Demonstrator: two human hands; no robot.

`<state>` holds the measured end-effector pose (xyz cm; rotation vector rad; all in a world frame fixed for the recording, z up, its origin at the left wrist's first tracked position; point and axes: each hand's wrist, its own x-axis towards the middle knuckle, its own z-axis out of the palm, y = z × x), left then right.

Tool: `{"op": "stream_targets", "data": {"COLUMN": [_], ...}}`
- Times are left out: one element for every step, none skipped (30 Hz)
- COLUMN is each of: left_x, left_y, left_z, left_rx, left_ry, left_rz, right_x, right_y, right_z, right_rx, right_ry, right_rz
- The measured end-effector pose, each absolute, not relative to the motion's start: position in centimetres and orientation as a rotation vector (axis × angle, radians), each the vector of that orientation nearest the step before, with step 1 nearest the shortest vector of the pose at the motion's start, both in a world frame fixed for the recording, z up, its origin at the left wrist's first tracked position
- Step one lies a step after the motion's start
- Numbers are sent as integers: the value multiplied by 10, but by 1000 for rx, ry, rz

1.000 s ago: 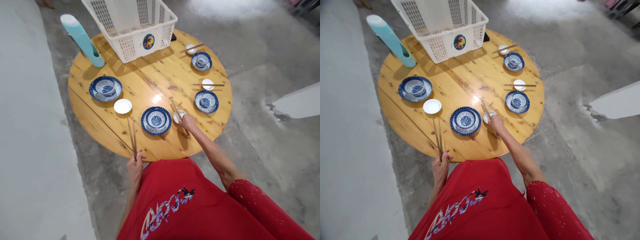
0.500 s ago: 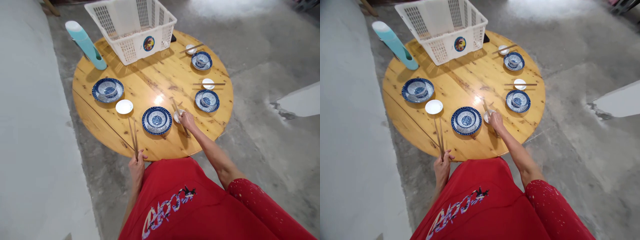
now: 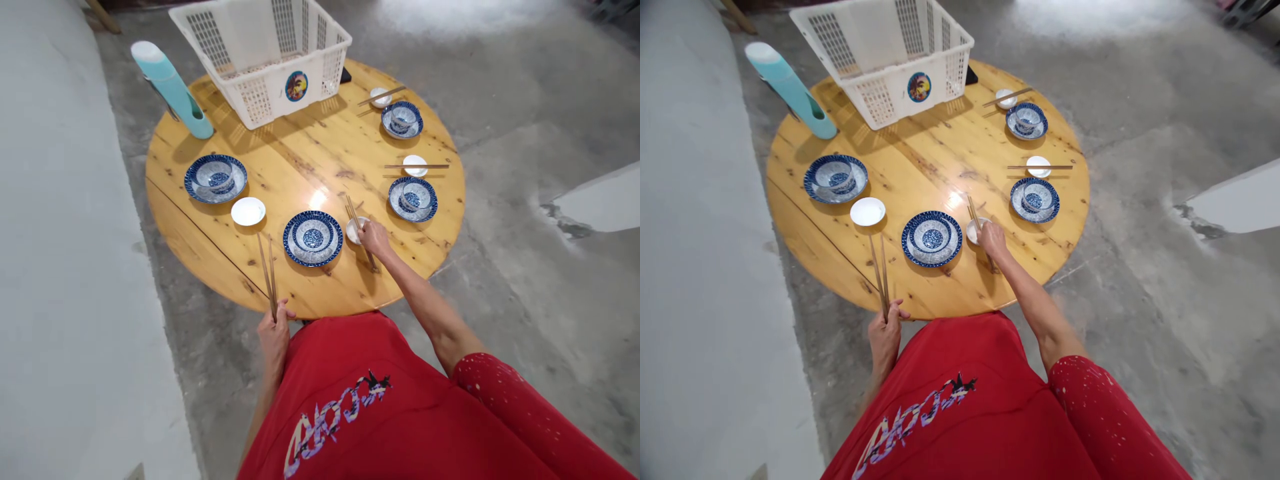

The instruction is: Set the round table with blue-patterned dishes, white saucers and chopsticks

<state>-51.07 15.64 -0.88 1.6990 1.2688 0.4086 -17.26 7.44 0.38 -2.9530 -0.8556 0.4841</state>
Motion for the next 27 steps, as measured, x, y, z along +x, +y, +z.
{"op": "stream_targets", "data": {"left_x": [-511, -512, -513, -513, -514, -514, -514, -514, -514, -514, -513, -513, -512, -512, -512, -511, -511, -511, -511, -511, -511, -511, -511, -511, -511, -510, -509], "left_y": [156, 155, 155, 154, 153, 153, 152, 151, 150, 150, 149, 149, 149, 148, 148, 148, 148, 147, 147, 146, 146, 145, 145, 144, 143, 143, 143], "left_z": [-9, -9, -9, -10, -9, -9, -9, -9, -9, -9, -10, -10, -11, -12, -12, -13, -13, -14, -14, -13, -13, -12, -11, -9, -7, -4, -1], "left_rx": [1703, 1708, 1713, 1718, 1724, 1730, 1734, 1732, 1726, 1717, 1708, 1699, 1692, 1688, 1687, 1687, 1689, 1695, 1702, 1707, 1709, 1708, 1705, 1701, 1696, 1691, 1685], "left_ry": [1271, 1274, 1279, 1282, 1284, 1282, 1279, 1277, 1276, 1275, 1278, 1281, 1282, 1279, 1274, 1266, 1258, 1251, 1249, 1251, 1256, 1263, 1269, 1273, 1274, 1273, 1267], "left_rz": [410, 413, 414, 414, 417, 419, 422, 423, 427, 429, 430, 428, 427, 426, 425, 426, 429, 430, 429, 422, 413, 407, 408, 415, 422, 430, 438], "right_x": [-172, -172, -172, -172, -173, -173, -174, -174, -174, -174, -174, -174, -174, -173, -173, -173, -173, -173, -173, -173, -173, -173, -173, -174, -175, -176, -178], "right_y": [75, 75, 75, 75, 75, 74, 74, 74, 74, 73, 73, 73, 72, 72, 72, 72, 73, 73, 73, 73, 73, 72, 70, 68, 66, 63, 60], "right_z": [3, 3, 3, 3, 3, 3, 3, 3, 4, 4, 4, 4, 4, 4, 3, 3, 3, 3, 3, 3, 3, 4, 5, 7, 10, 13, 17], "right_rx": [-2954, -2955, -2955, -2957, -2960, -2963, -2966, -2968, -2970, -2971, -2971, -2971, -2970, -2970, -2969, -2969, -2970, -2972, -2973, -2974, -2973, -2971, -2968, -2965, -2962, -2956, -2943], "right_ry": [-857, -859, -862, -864, -864, -865, -866, -871, -878, -887, -896, -903, -909, -913, -915, -914, -911, -905, -899, -897, -899, -903, -907, -908, -905, -897, -884], "right_rz": [484, 486, 489, 493, 498, 504, 511, 518, 526, 531, 532, 533, 533, 532, 531, 533, 536, 541, 547, 553, 558, 558, 551, 533, 504, 463, 418]}}
